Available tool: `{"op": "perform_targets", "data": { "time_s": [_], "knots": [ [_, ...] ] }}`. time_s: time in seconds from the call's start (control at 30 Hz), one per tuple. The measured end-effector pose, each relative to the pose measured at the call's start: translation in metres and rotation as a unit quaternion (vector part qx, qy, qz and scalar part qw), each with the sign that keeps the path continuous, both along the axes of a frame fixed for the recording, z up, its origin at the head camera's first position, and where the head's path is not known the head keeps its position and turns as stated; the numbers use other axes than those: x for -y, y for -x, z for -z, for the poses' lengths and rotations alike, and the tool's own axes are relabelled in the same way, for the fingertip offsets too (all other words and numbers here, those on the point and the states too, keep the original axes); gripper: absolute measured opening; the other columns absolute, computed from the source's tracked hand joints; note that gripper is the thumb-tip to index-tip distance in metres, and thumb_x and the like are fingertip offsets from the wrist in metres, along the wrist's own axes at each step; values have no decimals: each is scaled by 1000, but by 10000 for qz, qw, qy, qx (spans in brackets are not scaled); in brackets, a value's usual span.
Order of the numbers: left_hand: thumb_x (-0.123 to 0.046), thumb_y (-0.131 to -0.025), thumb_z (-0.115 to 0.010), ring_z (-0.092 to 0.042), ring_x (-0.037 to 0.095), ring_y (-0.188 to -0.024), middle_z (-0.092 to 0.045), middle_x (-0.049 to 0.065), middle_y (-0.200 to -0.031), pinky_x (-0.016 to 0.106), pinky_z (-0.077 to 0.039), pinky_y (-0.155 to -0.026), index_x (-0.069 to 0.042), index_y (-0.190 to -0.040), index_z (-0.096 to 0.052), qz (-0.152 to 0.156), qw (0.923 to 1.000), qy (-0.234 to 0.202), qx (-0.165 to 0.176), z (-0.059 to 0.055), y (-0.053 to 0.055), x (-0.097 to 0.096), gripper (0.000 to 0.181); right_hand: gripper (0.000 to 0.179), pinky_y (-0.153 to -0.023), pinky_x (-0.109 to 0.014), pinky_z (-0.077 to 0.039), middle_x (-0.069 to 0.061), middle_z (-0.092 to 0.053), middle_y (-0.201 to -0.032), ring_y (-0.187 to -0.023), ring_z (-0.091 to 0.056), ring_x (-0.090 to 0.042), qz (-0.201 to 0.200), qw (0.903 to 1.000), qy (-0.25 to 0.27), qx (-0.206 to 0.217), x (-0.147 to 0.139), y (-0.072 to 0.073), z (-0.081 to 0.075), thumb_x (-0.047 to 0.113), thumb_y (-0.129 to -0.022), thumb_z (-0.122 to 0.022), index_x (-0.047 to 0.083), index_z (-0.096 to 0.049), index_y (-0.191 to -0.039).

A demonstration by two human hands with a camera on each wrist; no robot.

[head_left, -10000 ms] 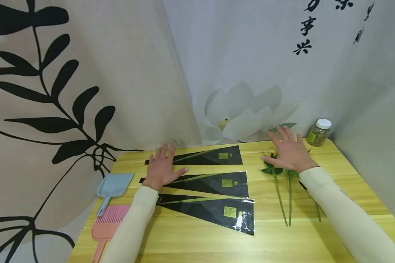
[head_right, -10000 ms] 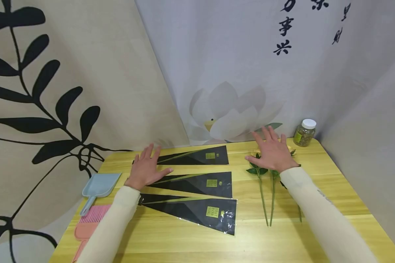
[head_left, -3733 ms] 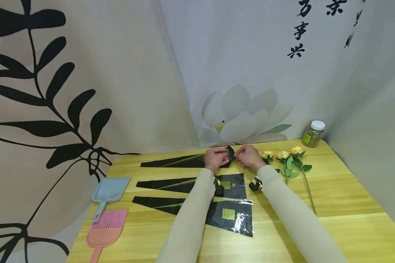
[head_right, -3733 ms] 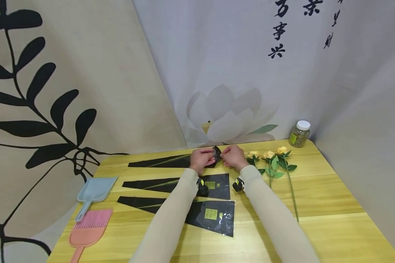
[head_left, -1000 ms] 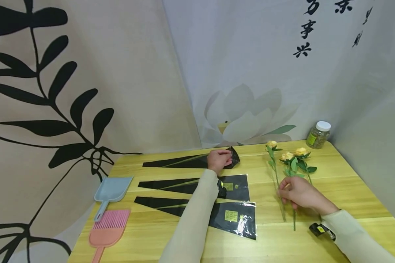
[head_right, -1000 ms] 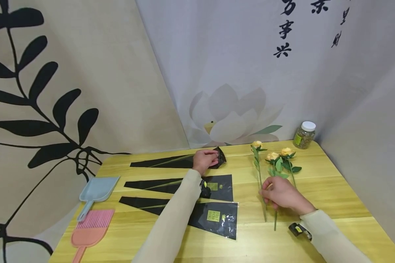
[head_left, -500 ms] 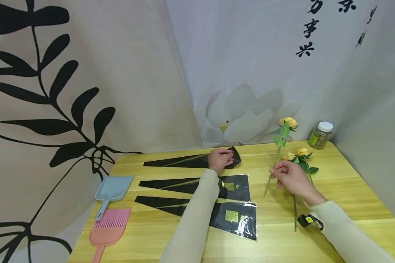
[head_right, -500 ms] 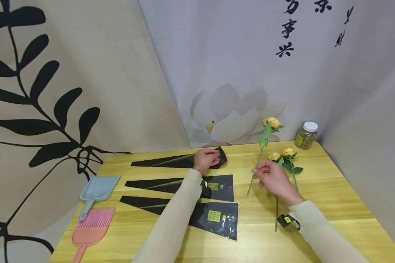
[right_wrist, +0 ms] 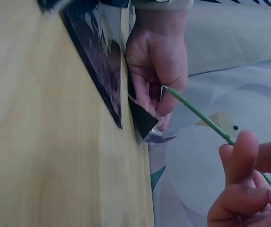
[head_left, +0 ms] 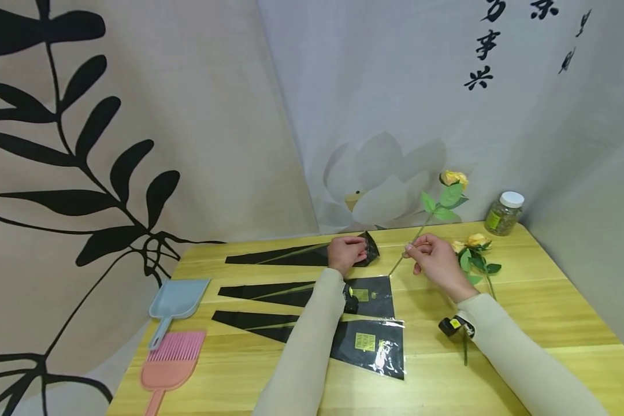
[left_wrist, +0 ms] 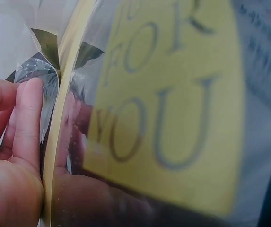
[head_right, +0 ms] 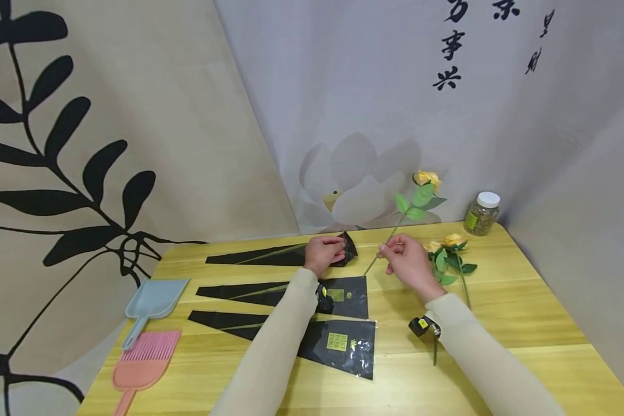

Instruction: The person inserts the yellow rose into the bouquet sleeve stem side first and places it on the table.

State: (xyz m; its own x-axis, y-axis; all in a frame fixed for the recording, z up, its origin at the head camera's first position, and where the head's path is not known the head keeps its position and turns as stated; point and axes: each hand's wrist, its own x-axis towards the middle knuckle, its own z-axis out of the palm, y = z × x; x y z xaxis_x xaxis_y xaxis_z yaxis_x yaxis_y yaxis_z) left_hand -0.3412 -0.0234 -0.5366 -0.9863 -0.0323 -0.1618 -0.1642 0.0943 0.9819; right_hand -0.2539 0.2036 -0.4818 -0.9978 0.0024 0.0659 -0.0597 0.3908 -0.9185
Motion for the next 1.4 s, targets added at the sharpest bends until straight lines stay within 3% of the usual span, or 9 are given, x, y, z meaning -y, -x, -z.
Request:
{"op": "perform_targets", "data": {
  "time_s": [0.27, 0.57, 0.7, 0.8, 1.0, 1.1, 1.4],
  "knots": [
    [-10, -94, -81, -76, 13, -74, -80, 7, -93, 28, -67, -70, -11, -105, -85, -5, 9999, -131, 94, 1, 2, 1, 12, 24, -60, -32, -57, -23, -78, -111, -66, -71, -39, 225, 9995, 190, -67, 12, 19, 3, 26, -108, -63, 3, -59, -111],
    [-10, -92, -83, -76, 14, -72, -79, 6, -90, 29, -67, -69, -15, -104, -86, 37, 9996, -231, 125, 5, 9, 3, 13, 20, -55, -34, -58, -29, -76, -113, -51, -64, -13, 813, 9933, 802, -169, 25, 53, 17, 21, -108, -64, 2, -57, -108],
    [-11, -92, -83, -76, 13, -72, -80, 7, -90, 29, -67, -70, -14, -105, -85, 109, 9995, -254, 119, 4, 9, 1, 13, 20, -50, -26, -52, -27, -77, -112, -51, -64, -11, 1029, 9913, 786, -216, 32, 63, 22, 23, -108, -64, 3, -57, -107],
    [-10, -93, -82, -76, 13, -72, -80, 7, -90, 29, -67, -70, -14, -105, -85, 84, 9996, -229, 124, 4, 8, 1, 13, 20, -48, -25, -52, -28, -77, -111, -53, -68, -18, 1096, 9904, 782, -300, 37, 70, 26, 22, -107, -64, 2, -58, -107],
    [-11, -94, -81, -76, 13, -72, -80, 6, -91, 29, -66, -69, -14, -104, -85, 43, 9997, -13, 234, 3, 8, -1, 11, 17, -45, -25, -51, -27, -77, -109, -67, -74, -40, 1201, 9899, 703, -264, 41, 75, 34, 19, -106, -65, 4, -58, -104],
    [-10, -94, -80, -77, 13, -73, -81, 6, -92, 30, -67, -68, -13, -105, -85, 109, 9995, 85, 267, 0, 8, -2, 12, 18, -44, -25, -48, -24, -78, -110, -71, -74, -44, 1247, 9900, 642, -142, 40, 75, 37, 22, -107, -65, 6, -57, -104],
    [-8, -96, -77, -75, 12, -68, -81, 6, -94, 29, -66, -66, -12, -108, -85, 100, 9991, 314, 272, -9, 11, -10, 15, 17, -43, -25, -49, -26, -77, -114, -61, -72, -26, 1264, 9868, 998, 144, 41, 76, 42, 20, -107, -64, 5, -56, -104]
  ]
}}
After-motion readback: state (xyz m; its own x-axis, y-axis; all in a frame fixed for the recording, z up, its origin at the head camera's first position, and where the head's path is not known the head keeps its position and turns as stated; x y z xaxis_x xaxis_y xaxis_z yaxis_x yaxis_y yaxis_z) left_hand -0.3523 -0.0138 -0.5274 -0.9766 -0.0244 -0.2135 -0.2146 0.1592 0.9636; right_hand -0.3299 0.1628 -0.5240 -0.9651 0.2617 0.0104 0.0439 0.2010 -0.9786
